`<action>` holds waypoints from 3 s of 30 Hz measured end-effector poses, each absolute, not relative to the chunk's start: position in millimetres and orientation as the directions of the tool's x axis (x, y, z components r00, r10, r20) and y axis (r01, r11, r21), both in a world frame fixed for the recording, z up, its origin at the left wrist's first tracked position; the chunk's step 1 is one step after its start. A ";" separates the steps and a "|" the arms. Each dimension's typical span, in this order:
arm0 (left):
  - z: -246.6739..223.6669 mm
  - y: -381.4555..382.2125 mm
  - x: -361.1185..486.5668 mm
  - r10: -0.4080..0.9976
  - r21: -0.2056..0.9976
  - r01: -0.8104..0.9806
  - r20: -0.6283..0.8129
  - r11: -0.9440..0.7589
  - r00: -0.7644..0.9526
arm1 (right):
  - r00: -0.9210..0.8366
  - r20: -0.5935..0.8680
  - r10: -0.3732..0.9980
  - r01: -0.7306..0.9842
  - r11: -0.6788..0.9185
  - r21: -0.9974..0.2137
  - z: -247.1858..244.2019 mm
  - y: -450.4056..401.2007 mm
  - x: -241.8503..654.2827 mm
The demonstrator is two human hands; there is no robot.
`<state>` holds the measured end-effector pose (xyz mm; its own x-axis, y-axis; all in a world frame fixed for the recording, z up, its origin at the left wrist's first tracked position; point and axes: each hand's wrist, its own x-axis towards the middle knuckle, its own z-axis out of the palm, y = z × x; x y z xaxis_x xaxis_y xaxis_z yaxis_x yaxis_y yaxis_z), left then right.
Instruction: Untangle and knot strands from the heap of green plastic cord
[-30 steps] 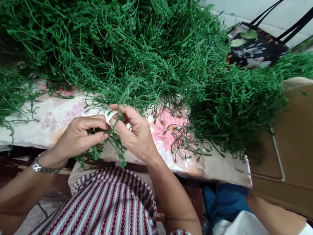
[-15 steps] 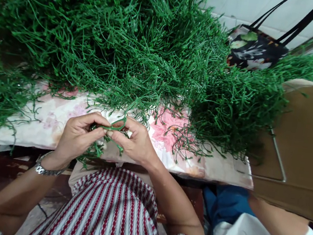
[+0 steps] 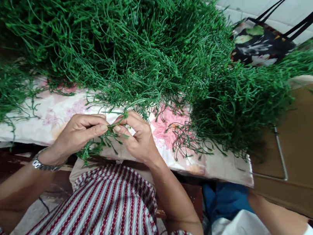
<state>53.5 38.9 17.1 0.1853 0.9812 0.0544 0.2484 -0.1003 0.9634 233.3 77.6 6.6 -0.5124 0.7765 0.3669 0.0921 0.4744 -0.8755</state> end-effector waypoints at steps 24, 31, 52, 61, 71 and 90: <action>23.4 38.7 53.5 0.937 0.847 0.425 0.215 -0.319 0.273 | -0.692 0.329 0.643 0.095 0.533 -0.841 6.7 81.0 243.6; 21.2 37.7 54.9 0.927 0.828 0.444 0.220 -0.342 0.304 | -0.655 0.377 0.655 0.072 0.551 -0.831 -3.9 80.1 240.2; 26.1 30.8 51.8 0.872 0.696 0.551 0.237 -0.460 0.428 | -0.753 0.441 0.489 0.327 0.859 -0.395 9.4 68.9 251.6; 45.5 26.7 50.8 0.749 0.739 0.370 0.266 -0.563 0.607 | -0.726 0.485 0.488 0.281 0.854 -0.438 22.4 58.5 276.9; 37.4 33.2 26.9 0.929 0.903 0.321 0.178 -0.285 0.325 | -0.318 0.617 0.720 0.804 0.550 -0.226 42.4 66.3 355.0; 23.9 40.4 63.2 0.967 0.894 0.369 0.227 -0.254 0.114 | -0.563 0.330 0.758 0.294 0.556 -0.777 22.9 68.9 244.3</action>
<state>63.2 40.4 23.9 0.1142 0.9671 0.2274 0.3687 -0.2538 0.8942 244.3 68.9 22.9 -0.5627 0.7580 0.3299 0.2936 0.5563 -0.7774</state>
